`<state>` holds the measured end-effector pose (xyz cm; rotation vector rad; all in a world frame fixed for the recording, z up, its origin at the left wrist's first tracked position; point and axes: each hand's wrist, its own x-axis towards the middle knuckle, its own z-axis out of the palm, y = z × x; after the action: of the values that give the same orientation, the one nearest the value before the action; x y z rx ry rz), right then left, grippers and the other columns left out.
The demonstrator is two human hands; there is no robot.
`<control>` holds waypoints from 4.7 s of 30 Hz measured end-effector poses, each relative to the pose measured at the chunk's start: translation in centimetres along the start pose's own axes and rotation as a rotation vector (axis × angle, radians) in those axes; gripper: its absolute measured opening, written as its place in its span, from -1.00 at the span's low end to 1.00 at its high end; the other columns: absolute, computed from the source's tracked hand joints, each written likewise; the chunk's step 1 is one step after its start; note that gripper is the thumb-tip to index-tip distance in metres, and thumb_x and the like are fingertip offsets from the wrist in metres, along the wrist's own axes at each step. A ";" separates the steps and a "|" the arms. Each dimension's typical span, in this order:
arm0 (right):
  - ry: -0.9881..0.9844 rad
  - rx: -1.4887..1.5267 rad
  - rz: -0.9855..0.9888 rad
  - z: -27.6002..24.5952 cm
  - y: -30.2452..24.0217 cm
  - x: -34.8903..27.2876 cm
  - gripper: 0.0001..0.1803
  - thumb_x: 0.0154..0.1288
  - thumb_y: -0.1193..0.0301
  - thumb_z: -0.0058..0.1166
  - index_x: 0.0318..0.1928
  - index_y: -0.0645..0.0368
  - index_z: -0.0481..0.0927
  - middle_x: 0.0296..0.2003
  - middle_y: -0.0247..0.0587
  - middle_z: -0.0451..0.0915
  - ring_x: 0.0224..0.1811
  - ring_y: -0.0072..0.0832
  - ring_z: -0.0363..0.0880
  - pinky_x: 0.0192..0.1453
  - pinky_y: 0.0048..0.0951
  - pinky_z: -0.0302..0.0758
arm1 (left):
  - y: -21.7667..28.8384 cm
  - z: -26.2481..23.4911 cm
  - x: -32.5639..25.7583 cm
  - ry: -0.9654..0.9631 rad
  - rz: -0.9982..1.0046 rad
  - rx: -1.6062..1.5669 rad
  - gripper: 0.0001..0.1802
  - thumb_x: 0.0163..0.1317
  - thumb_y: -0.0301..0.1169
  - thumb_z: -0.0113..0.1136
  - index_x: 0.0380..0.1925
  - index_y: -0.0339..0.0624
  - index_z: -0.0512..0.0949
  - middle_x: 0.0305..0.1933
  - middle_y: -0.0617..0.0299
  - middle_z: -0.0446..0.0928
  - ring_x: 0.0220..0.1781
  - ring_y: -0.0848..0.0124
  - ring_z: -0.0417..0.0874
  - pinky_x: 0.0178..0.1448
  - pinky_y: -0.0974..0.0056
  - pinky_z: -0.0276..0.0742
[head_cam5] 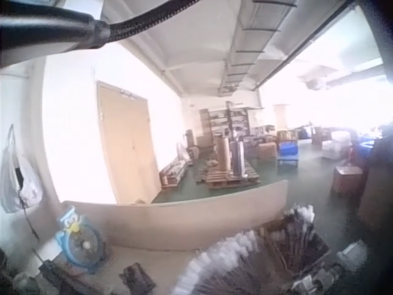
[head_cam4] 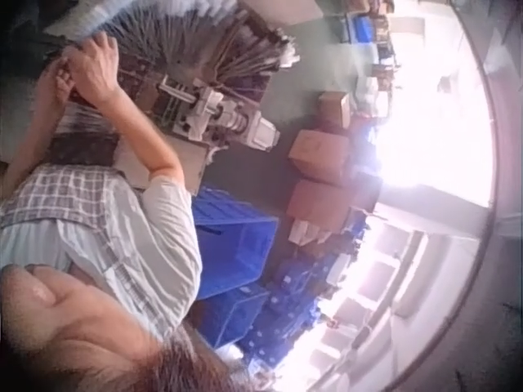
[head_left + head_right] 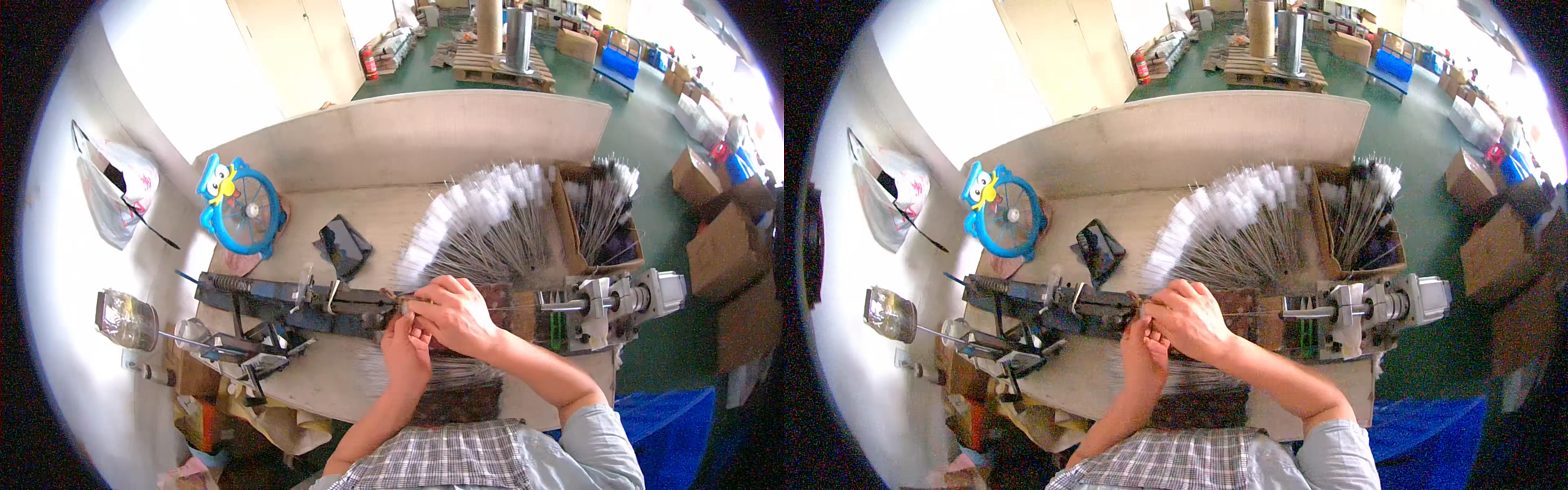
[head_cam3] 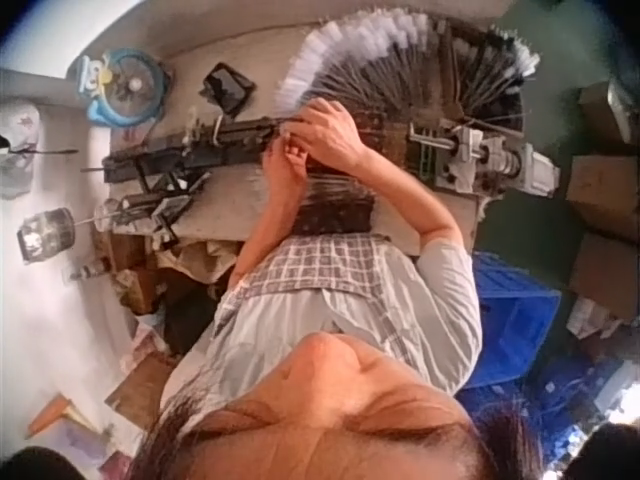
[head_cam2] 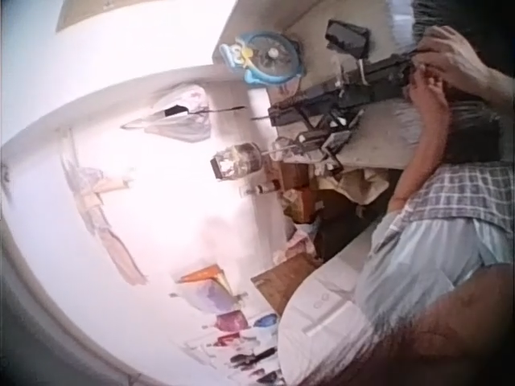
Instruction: The recorder is assembling small white-bristled brushes by inserting a metal wire through the bristles and using a twisting machine on a workbench.
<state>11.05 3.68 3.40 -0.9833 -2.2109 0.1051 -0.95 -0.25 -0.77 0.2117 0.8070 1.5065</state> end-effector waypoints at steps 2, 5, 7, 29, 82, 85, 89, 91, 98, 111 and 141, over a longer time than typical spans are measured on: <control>-0.009 0.009 0.000 -0.4 -0.1 0.2 -0.74 -0.04 0.29 0.19 -0.26 0.02 0.64 -0.25 -0.38 0.57 -0.13 -0.38 0.47 -0.10 -0.34 0.42 | -0.2 -0.1 -0.1 0.002 -0.007 -0.018 -0.83 0.24 -0.42 -0.01 -0.18 -0.20 0.40 -0.09 0.20 0.45 -0.06 0.44 0.48 0.08 0.30 0.35; 0.015 0.031 0.023 -0.3 -0.2 0.4 -0.71 -0.05 0.29 0.20 -0.25 0.06 0.63 -0.25 -0.36 0.58 -0.12 -0.36 0.48 -0.09 -0.33 0.43 | 0.2 0.9 -0.4 0.002 -0.019 -0.045 -0.78 0.25 -0.29 -0.03 -0.21 -0.19 0.42 -0.13 0.25 0.48 -0.07 0.43 0.51 0.07 0.32 0.40; 0.041 0.044 0.037 0.1 -0.6 0.5 -0.69 -0.06 0.28 0.21 -0.23 0.08 0.63 -0.24 -0.35 0.58 -0.11 -0.36 0.48 -0.08 -0.32 0.43 | 0.7 1.3 -0.5 0.058 -0.051 -0.128 -0.74 0.27 -0.25 -0.07 -0.19 -0.18 0.43 -0.15 0.28 0.49 -0.07 0.46 0.51 0.09 0.35 0.39; 0.138 -0.033 0.097 -1.0 -0.2 -1.2 -0.72 -0.11 0.32 0.27 -0.27 -0.02 0.66 -0.25 -0.38 0.58 -0.09 -0.39 0.49 -0.09 -0.32 0.42 | -0.1 1.3 -0.1 0.004 0.062 -0.031 -0.97 0.20 -0.56 0.03 -0.35 -0.24 0.43 -0.28 0.17 0.52 -0.26 0.43 0.56 -0.11 0.36 0.53; 0.003 0.162 0.146 -3.2 0.3 -7.9 -0.85 0.01 0.44 0.13 -0.33 0.06 0.57 -0.57 -0.34 0.48 -0.52 -0.34 0.52 -0.49 -0.33 0.49 | 4.5 -4.6 -3.5 0.076 -0.011 0.510 -0.58 0.24 -0.35 0.06 0.08 -0.26 0.34 0.01 0.12 0.45 -0.08 0.29 0.52 -0.05 0.27 0.45; -0.166 0.165 0.244 -2.2 -0.1 -9.9 -0.89 0.05 0.35 0.14 -0.38 0.05 0.56 -0.52 -0.32 0.49 -0.38 -0.33 0.56 -0.37 -0.29 0.53 | 8.1 -15.7 -2.9 0.239 0.217 0.267 -0.73 0.23 -0.29 0.10 -0.12 -0.17 0.44 -0.20 0.23 0.51 -0.28 0.41 0.51 -0.16 0.33 0.45; -0.382 0.078 0.274 -0.7 -0.4 -11.8 -0.89 0.07 0.32 0.11 -0.39 0.05 0.57 -0.47 -0.32 0.49 -0.33 -0.32 0.56 -0.31 -0.28 0.54 | 16.9 -26.5 -3.9 0.608 0.367 -0.012 -0.66 0.17 -0.03 0.14 -0.38 -0.05 0.42 -0.31 0.35 0.49 -0.38 0.49 0.45 -0.28 0.36 0.40; -0.479 0.018 0.262 -0.2 0.4 -11.8 -0.89 0.09 0.33 0.08 -0.37 0.05 0.56 -0.41 -0.31 0.49 -0.30 -0.31 0.56 -0.30 -0.30 0.55 | 20.2 -28.3 -4.5 0.644 0.473 0.255 -0.59 0.12 0.05 0.18 -0.32 -0.04 0.45 -0.34 0.35 0.49 -0.37 0.50 0.46 -0.28 0.36 0.39; -0.536 -0.005 0.317 -1.7 -0.7 -10.5 -0.91 0.08 0.35 0.04 -0.42 0.05 0.55 -0.41 -0.30 0.48 -0.27 -0.29 0.55 -0.29 -0.26 0.54 | 20.9 -29.8 -3.3 0.856 0.621 0.147 -0.54 0.18 0.01 0.13 -0.18 -0.16 0.49 -0.30 0.30 0.51 -0.23 0.46 0.51 -0.15 0.41 0.39; -0.464 0.034 0.338 -0.6 -0.2 -11.5 -0.87 0.08 0.33 0.08 -0.34 0.05 0.57 -0.39 -0.29 0.49 -0.27 -0.30 0.55 -0.30 -0.27 0.51 | 3.9 -9.4 -3.6 0.222 -0.031 0.157 -0.75 0.24 -0.34 0.05 -0.14 -0.23 0.44 -0.07 0.14 0.47 -0.03 0.37 0.51 0.05 0.25 0.47; -0.359 -0.019 0.252 -4.3 0.9 -11.3 -0.72 0.12 0.41 -0.05 -0.14 0.20 0.50 -0.18 -0.06 0.53 -0.22 -0.13 0.57 -0.18 -0.18 0.54 | -6.0 9.8 2.6 -0.990 0.917 1.782 -0.90 0.06 -0.44 0.06 -0.39 -0.12 0.51 -0.39 0.23 0.51 -0.40 0.26 0.60 -0.37 0.19 0.50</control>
<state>19.58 -4.16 -0.09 -1.3372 -2.3965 0.4037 9.26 4.97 1.99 2.6459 0.9888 0.7007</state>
